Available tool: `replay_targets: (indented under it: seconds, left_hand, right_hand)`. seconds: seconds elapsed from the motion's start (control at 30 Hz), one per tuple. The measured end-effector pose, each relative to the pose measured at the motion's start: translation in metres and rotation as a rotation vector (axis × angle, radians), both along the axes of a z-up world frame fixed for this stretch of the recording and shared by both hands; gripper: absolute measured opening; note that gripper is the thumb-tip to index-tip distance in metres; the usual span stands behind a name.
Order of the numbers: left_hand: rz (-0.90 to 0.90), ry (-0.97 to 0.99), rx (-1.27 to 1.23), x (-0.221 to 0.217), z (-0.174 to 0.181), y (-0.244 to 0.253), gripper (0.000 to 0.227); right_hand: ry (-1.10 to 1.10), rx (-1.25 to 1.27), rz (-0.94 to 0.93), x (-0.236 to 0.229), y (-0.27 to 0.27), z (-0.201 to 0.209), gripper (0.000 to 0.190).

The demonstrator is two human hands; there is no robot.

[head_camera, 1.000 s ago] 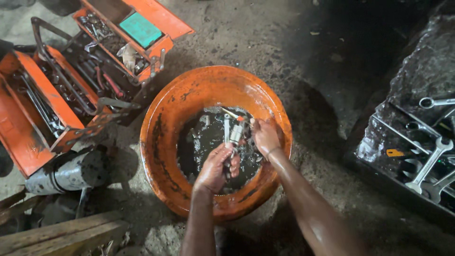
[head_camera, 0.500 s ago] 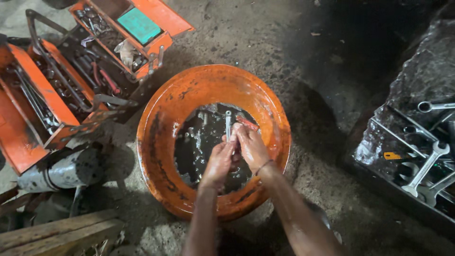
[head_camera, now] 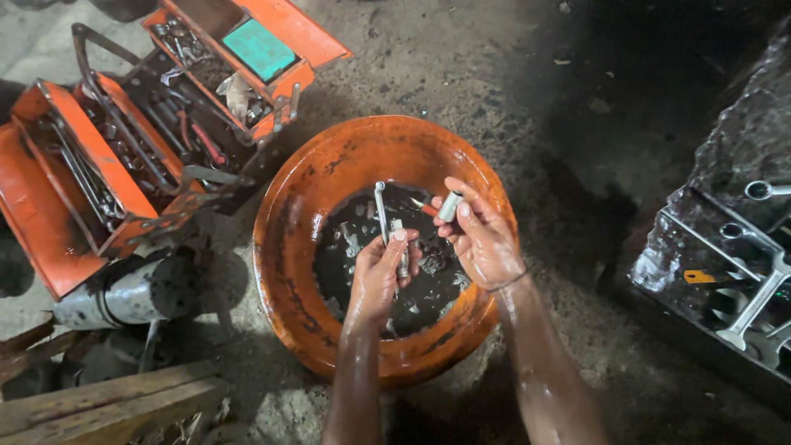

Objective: The person scrubs various metal tools, including wrenches and screwdrivers, in an orange basin filled with dark liquid. They use a cloth to wipe each tool individually and place the cleaned items into an orange toolbox nearby.

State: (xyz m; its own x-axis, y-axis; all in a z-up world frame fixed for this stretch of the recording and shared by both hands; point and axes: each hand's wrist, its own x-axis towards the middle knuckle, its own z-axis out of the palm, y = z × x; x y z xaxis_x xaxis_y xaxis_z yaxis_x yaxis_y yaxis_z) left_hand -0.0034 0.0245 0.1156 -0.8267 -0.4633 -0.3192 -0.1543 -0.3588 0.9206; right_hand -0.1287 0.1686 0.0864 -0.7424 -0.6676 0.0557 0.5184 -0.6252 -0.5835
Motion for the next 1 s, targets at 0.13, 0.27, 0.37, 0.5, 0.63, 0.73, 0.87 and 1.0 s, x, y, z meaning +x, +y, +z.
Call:
replay_targets:
  seconds: [0.13,0.27,0.37,0.5,0.63,0.73,0.87,1.0]
  left_hand:
    - [-0.024,0.082,0.062,-0.008,0.011,0.009,0.034]
    - [-0.002,0.104,0.075,-0.011,0.022,0.017,0.030]
    - [0.003,0.129,0.074,-0.014,0.025,0.021,0.029]
    - [0.065,0.084,0.111,-0.012,0.029,0.015,0.032]
    - [-0.098,-0.258,-0.401,-0.012,0.027,0.021,0.036]
    - [-0.163,-0.124,-1.024,-0.009,0.025,0.030,0.031]
    - [-0.261,-0.375,-1.098,-0.018,0.017,0.042,0.030]
    - [-0.231,-0.542,-1.072,-0.024,0.023,0.048,0.033]
  right_hand:
    - [-0.027,0.026,-0.026,0.005,0.012,0.006,0.044]
    - [0.120,-0.033,-0.029,0.010,0.016,-0.002,0.038]
    - [0.104,-0.065,0.003,0.010,0.020,0.001,0.035]
    - [-0.024,-0.059,0.003,0.014,0.011,0.007,0.038]
    - [-0.239,0.068,-0.029,0.026,-0.007,-0.007,0.043]
    - [-0.119,0.307,-0.023,0.037,-0.027,-0.023,0.053]
    - [-0.434,0.294,0.034,0.039,-0.021,-0.031,0.060]
    - [-0.263,0.210,-0.080,0.042,-0.010,-0.015,0.054]
